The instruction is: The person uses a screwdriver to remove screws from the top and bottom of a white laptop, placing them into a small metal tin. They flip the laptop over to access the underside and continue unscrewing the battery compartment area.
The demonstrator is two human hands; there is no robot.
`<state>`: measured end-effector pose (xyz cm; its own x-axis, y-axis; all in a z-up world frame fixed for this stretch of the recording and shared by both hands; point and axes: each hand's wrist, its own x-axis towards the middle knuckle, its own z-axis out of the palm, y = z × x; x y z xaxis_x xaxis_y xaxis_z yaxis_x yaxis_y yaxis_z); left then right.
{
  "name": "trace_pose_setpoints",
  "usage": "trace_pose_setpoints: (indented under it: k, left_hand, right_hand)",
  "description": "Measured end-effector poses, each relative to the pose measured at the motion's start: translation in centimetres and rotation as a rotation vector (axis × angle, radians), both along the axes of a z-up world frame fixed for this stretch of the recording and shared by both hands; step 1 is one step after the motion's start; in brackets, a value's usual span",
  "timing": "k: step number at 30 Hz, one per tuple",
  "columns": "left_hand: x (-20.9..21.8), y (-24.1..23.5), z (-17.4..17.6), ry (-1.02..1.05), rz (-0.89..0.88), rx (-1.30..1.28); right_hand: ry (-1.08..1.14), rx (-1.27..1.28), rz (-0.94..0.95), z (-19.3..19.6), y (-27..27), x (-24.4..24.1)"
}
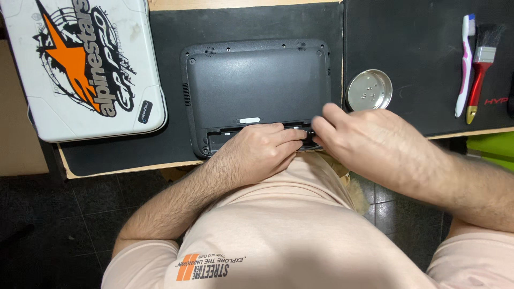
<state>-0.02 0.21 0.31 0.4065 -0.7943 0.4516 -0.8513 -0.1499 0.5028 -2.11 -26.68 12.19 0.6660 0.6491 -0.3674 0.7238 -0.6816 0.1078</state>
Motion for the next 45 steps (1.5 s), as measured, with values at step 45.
trace_pose_setpoints:
  k: [45]
  left_hand:
    - [-0.3,-0.1,-0.8,0.013,0.011,-0.011]
  right_hand:
    - [0.006,0.055,0.07,-1.0,-0.7,-0.7]
